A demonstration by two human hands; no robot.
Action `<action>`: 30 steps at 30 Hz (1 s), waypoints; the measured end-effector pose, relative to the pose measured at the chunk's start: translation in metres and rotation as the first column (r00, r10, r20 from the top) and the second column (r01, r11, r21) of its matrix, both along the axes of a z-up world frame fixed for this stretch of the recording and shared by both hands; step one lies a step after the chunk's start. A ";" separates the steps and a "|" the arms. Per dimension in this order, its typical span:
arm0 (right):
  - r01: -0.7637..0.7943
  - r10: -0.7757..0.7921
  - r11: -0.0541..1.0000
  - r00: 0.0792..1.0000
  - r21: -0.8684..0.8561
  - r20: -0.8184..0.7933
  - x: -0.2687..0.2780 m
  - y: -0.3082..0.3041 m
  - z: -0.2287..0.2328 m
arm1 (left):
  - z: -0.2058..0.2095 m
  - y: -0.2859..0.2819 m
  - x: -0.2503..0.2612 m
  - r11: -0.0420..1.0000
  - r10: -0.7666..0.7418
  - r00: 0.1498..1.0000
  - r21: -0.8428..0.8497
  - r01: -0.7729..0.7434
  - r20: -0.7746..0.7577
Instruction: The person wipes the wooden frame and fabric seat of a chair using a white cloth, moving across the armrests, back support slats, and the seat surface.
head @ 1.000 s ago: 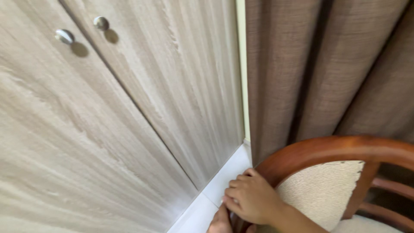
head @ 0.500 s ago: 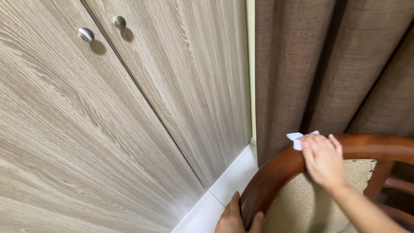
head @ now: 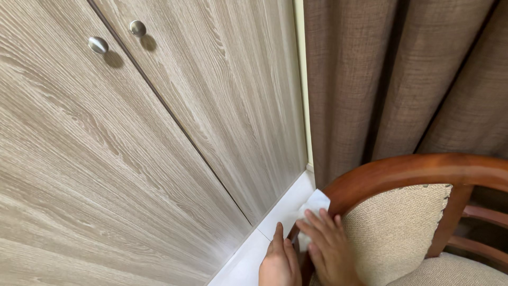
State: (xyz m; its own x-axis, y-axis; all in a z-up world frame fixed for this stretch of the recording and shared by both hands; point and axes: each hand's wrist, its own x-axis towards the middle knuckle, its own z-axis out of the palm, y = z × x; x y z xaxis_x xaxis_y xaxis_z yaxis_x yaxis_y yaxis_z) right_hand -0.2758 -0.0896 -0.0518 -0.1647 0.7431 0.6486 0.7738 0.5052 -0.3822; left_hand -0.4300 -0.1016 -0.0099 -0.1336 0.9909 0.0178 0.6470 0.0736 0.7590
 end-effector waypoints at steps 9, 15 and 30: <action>-0.095 0.090 0.995 0.978 0.019 0.191 0.033 0.005 -0.002 | 0.000 -0.006 -0.001 0.947 -0.141 0.982 0.273 0.170 -0.122; 0.140 -0.133 0.990 0.963 -0.013 0.235 0.079 0.043 0.035 | -0.012 -0.001 0.004 0.986 -0.077 0.977 0.129 0.104 -0.201; 0.582 -0.546 0.810 0.792 -0.069 0.274 0.240 0.076 0.052 | -0.212 0.057 -0.015 0.807 -0.047 0.991 0.580 0.111 -0.125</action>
